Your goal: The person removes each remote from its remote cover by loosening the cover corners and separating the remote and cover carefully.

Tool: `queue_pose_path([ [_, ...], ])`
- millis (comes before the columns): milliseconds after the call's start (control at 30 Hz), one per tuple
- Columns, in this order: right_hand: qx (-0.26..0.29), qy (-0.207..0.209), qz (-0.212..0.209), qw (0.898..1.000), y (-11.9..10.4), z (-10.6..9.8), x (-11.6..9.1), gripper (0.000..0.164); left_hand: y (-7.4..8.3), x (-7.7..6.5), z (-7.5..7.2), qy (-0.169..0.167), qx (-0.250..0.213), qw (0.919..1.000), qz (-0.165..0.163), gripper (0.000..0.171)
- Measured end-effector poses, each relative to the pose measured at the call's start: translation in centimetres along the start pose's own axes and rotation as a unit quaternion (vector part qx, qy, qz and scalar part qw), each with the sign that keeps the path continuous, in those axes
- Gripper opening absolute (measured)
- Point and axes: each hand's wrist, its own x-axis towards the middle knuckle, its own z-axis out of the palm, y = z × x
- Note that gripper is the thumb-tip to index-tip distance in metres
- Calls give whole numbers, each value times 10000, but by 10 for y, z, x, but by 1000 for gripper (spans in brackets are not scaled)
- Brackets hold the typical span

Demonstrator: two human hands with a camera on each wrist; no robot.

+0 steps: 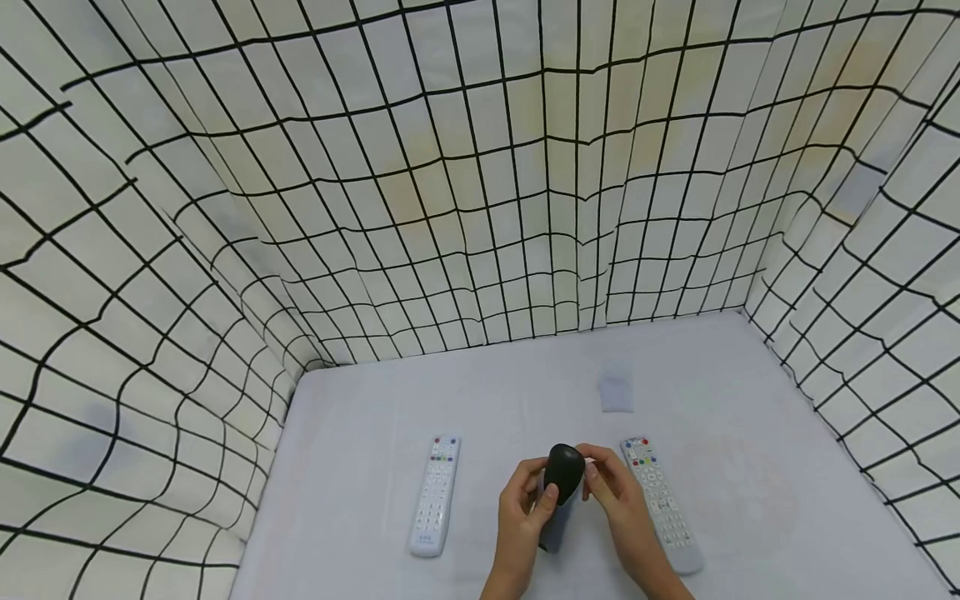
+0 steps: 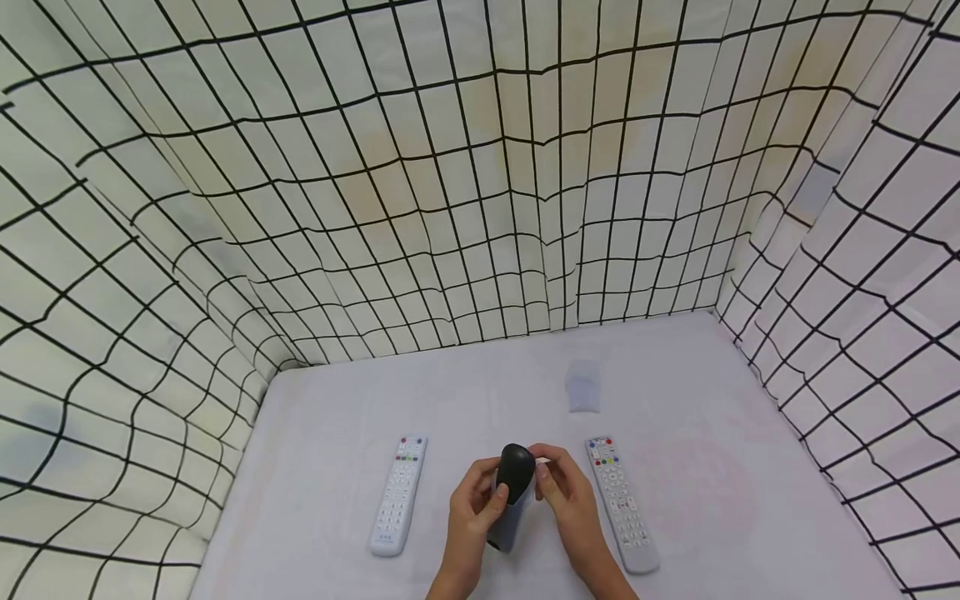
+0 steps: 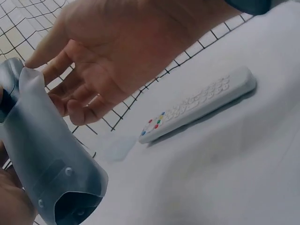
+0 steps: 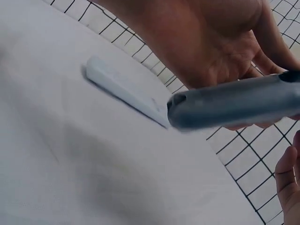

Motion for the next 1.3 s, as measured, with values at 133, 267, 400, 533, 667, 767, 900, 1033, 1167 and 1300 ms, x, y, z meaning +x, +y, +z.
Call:
queue_pose_path([
  [133,-2,-26,12,10000,-1,1,2,30,-5,0,2,45,209,9994,268,32],
  [267,-7,0,377,9993,-1,2,2,31,-9,0,1,143,287,9990,298,34],
  [400,-81,79,689,9976,1,3,2,31,-13,0,1,232,315,9989,247,37],
  [533,-129,123,827,9964,2,3,4,31,-17,0,2,312,337,9988,182,42],
  [667,-122,183,866,9960,2,3,5,32,-20,-1,4,312,292,9990,111,58],
  [767,-104,210,852,9961,3,2,5,32,-21,-1,5,297,363,9988,104,61],
  [900,-48,199,847,9962,4,1,5,33,-21,0,4,282,605,9978,54,51],
  [1033,-20,223,891,9958,5,0,6,32,-22,1,2,227,714,9971,-110,46],
  [1167,-53,246,945,9952,6,0,6,30,-27,2,2,210,877,9956,-256,46],
  [1300,-96,270,1052,9940,8,-1,6,28,-30,0,-1,166,1072,9936,-304,45],
])
